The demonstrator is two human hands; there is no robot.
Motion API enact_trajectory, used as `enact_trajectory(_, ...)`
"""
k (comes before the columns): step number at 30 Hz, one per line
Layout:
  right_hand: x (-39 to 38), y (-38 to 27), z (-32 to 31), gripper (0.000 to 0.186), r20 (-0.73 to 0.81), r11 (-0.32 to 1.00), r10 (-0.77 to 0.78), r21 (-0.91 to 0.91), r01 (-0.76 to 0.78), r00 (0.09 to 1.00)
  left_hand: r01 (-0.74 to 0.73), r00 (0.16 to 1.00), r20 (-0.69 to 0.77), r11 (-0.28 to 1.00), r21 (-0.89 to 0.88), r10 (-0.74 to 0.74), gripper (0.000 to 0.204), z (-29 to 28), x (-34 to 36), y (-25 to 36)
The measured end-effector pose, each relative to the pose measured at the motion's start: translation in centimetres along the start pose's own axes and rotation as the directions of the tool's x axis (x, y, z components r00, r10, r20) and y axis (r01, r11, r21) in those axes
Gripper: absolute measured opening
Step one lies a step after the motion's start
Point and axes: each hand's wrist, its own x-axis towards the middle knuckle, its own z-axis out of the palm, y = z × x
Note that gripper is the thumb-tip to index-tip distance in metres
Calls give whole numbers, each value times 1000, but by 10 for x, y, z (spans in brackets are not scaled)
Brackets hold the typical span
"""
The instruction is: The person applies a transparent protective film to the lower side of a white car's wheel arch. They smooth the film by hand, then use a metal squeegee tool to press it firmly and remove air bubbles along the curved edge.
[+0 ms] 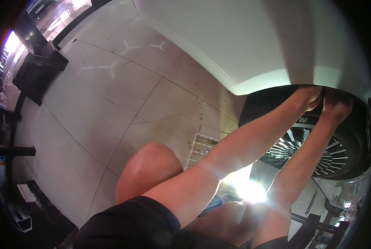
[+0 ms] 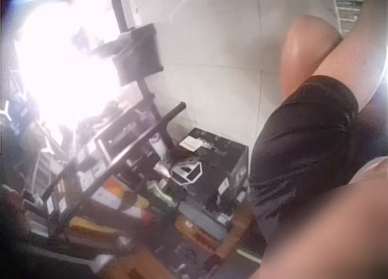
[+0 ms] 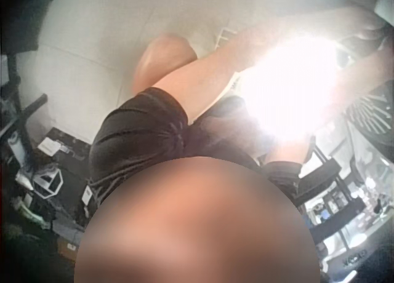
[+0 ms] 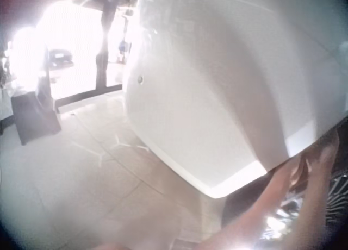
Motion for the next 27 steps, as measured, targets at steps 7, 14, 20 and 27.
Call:
enact_trajectory(7, 39, -4, -67, 39, 571, -133, -310, -817, 560, 760, 16, 998, -59, 1000, 18, -15, 15, -2, 1, -5)
enact_trajectory(14, 44, -20, -76, 30, 757, -702, -169, -542, 463, 631, 51, 999, -11, 999, 10, -51, 19, -16, -6, -18)
enact_trajectory(20, 51, -20, -97, 31, 776, -709, -126, -506, 491, 618, 14, 996, -91, 997, 73, -7, 28, -26, 3, -37)
enact_trajectory(27, 24, -8, -83, 30, 595, -181, -259, -804, 566, 761, -192, 922, -296, 958, 215, 251, 42, -5, -15, -38)
